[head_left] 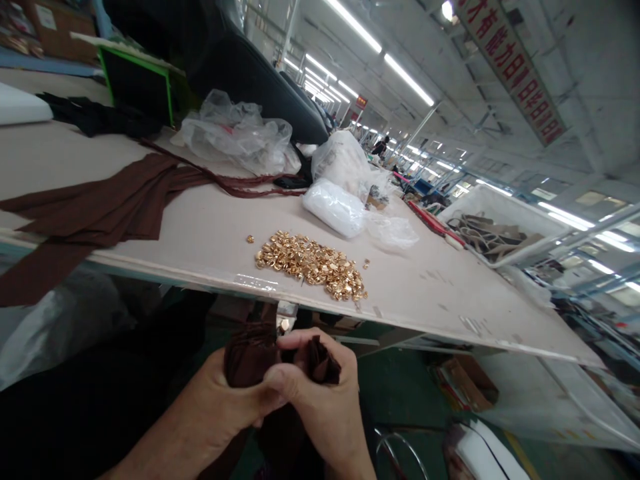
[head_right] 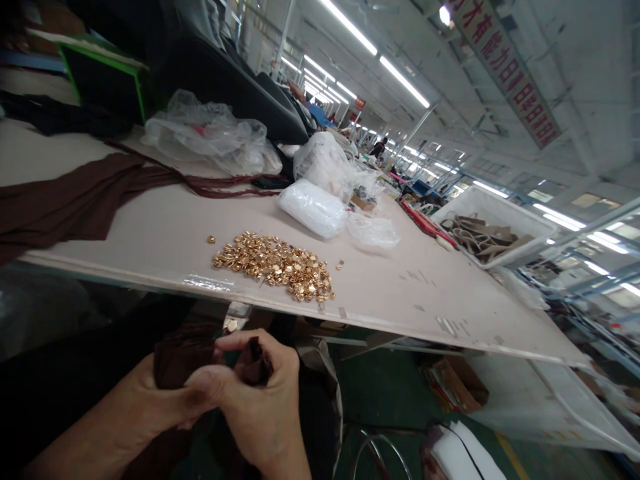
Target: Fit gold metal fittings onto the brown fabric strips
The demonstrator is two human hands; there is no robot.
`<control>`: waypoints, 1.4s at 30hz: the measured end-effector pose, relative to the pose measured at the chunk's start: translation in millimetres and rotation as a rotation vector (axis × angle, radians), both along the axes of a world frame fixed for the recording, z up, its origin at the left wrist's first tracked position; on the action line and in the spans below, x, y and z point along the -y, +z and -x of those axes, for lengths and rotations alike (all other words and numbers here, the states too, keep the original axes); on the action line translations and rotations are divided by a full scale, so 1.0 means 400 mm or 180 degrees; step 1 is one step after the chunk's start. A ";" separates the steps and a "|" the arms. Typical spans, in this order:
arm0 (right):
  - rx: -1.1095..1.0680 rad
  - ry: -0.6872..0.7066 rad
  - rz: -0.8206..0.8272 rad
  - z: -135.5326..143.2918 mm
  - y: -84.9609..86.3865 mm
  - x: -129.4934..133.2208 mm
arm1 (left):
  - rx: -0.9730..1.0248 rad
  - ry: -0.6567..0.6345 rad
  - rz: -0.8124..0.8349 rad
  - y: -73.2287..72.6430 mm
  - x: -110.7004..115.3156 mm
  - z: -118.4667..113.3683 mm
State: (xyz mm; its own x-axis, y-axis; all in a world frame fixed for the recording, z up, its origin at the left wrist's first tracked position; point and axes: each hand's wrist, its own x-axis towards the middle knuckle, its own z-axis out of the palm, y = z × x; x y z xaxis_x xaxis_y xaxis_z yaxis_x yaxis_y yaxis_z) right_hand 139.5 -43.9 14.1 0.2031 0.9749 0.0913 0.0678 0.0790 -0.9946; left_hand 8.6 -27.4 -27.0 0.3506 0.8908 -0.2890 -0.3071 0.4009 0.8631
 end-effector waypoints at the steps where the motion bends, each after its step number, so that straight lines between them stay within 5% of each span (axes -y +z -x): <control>1: -0.0022 -0.0005 -0.0020 0.003 0.001 0.003 | 0.0005 -0.0002 -0.0042 -0.002 -0.001 0.000; 6: -0.0190 0.0034 -0.0133 0.005 -0.007 0.007 | 0.0340 -0.0153 0.0150 0.013 -0.001 0.002; 12: -0.0910 0.0076 0.0531 -0.009 -0.028 0.008 | 0.0602 -0.0129 0.0583 0.028 0.004 0.012; 19: -0.1089 -0.0118 0.0525 -0.021 -0.047 0.005 | 0.0664 0.0172 0.0748 0.021 0.000 0.016; 26: -0.0898 0.0038 0.0124 -0.012 -0.039 0.007 | 0.0411 -0.0029 0.0453 0.021 0.007 0.013; 35: -0.1030 0.0008 0.0129 -0.009 -0.044 0.013 | 0.0942 -0.0008 0.0775 0.070 0.018 -0.002; 42: -0.1364 -0.0123 0.0469 -0.021 -0.067 0.010 | 0.0639 0.0385 0.1121 0.028 -0.001 0.022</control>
State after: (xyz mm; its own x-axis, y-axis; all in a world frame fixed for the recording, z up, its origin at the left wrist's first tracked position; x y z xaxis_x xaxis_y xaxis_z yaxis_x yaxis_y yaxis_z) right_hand 147.9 -48.0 -12.5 0.2289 0.9621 -0.1481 -0.3522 -0.0600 -0.9340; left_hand -0.4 -27.1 -15.9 0.3298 0.7880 -0.5199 -0.5181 0.6114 0.5981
